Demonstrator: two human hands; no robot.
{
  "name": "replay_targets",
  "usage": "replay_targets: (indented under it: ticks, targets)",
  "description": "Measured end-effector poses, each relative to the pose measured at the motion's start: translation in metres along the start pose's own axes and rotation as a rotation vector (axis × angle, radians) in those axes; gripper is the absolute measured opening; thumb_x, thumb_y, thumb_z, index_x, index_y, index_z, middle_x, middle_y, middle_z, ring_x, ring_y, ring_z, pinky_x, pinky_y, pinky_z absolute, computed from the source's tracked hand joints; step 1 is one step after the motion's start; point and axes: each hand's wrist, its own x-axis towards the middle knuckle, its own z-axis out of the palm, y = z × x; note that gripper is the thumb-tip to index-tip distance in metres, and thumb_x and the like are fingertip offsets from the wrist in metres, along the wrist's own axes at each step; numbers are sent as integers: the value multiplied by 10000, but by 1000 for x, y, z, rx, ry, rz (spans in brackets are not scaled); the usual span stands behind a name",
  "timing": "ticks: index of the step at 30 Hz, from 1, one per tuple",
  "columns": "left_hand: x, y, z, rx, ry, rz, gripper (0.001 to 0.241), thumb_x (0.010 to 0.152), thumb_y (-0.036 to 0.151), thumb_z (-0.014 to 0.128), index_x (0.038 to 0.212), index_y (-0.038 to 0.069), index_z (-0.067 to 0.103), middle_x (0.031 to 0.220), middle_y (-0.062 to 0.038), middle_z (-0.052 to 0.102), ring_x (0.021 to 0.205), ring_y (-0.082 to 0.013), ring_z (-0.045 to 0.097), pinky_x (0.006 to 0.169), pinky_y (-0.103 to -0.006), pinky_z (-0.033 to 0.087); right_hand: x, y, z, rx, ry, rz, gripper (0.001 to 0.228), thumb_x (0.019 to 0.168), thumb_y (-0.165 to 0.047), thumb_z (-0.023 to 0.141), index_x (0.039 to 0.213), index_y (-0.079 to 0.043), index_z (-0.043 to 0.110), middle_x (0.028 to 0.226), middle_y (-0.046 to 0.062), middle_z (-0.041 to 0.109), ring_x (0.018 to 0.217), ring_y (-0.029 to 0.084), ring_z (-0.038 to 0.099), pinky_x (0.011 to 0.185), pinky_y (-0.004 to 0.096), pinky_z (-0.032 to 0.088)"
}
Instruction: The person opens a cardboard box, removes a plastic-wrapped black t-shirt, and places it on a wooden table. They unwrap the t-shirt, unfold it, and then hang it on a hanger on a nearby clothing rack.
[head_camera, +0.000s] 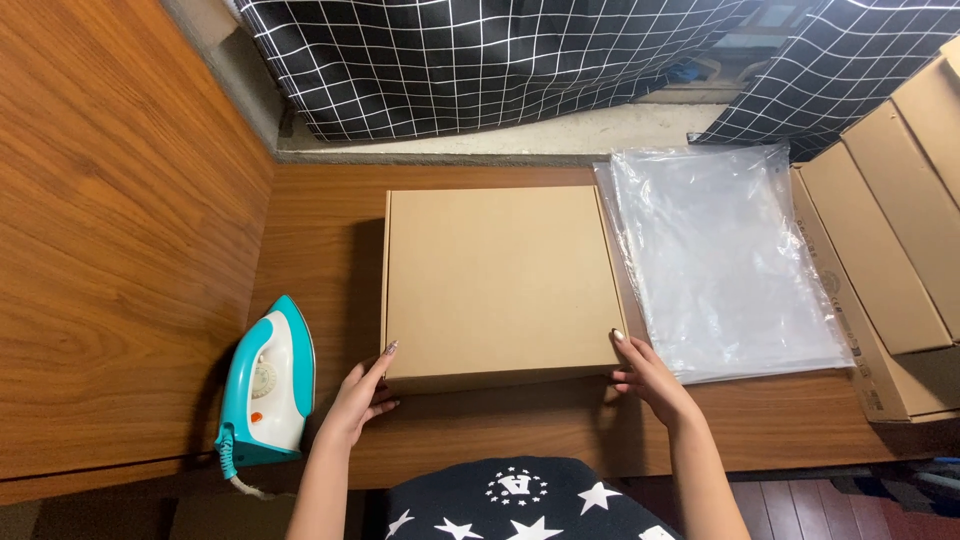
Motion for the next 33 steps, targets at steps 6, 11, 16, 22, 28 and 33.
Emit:
replay_targets:
  ticks: [6, 11, 16, 22, 28, 33]
  targets:
    - [-16, -9, -7, 207, -15, -37, 944, 909, 734, 661, 1703, 230, 587, 1838, 65, 528, 1385, -185, 641, 856, -335, 596, -20, 6, 2, -9, 12, 35, 944, 905, -673, 684, 1706, -183, 588, 1556, 93, 649, 877, 233, 646, 849, 341, 546]
    - [-22, -28, -15, 314, -16, -70, 975, 881, 823, 599, 1661, 239, 632, 1711, 52, 611, 1278, -171, 600, 834, -324, 520, 4, 47, -17, -48, -6, 51, 895, 918, -680, 739, 1591, -98, 643, 1083, 90, 477, 690, 170, 546, 688, 306, 459]
    - [-16, -47, -27, 333, -73, -60, 748, 998, 744, 597, 1514, 204, 640, 1295, -43, 748, 815, -172, 627, 678, -311, 467, -23, 57, -22, -108, 0, 42, 655, 970, -656, 750, 1382, -150, 694, 1068, 6, 427, 765, 153, 309, 744, 304, 328]
    - [-38, -45, -28, 302, -180, -18, 558, 1040, 570, 694, 1416, 160, 650, 1567, 5, 635, 700, -201, 688, 547, -268, 505, 0, 96, -51, 157, -191, -102, 278, 1071, -344, 839, 1156, -116, 704, 1022, -10, 539, 731, 127, 563, 644, 229, 423]
    - [-66, -25, -27, 274, -235, 336, 486, 1083, 347, 818, 1225, -116, 775, 941, -363, 858, 659, -376, 852, 527, -397, 693, 12, 108, -67, 262, -212, -349, 380, 1105, -300, 802, 1370, -33, 746, 1057, 80, 743, 850, 206, 747, 733, 281, 574]
    - [-65, -4, -39, 264, -223, 813, 589, 1200, 509, 540, 1296, 6, 831, 1179, -272, 888, 1103, -367, 849, 954, -511, 698, 1, 72, -86, 418, -283, -711, 415, 1224, -357, 557, 1550, -111, 630, 1209, 153, 803, 1049, 272, 774, 885, 379, 588]
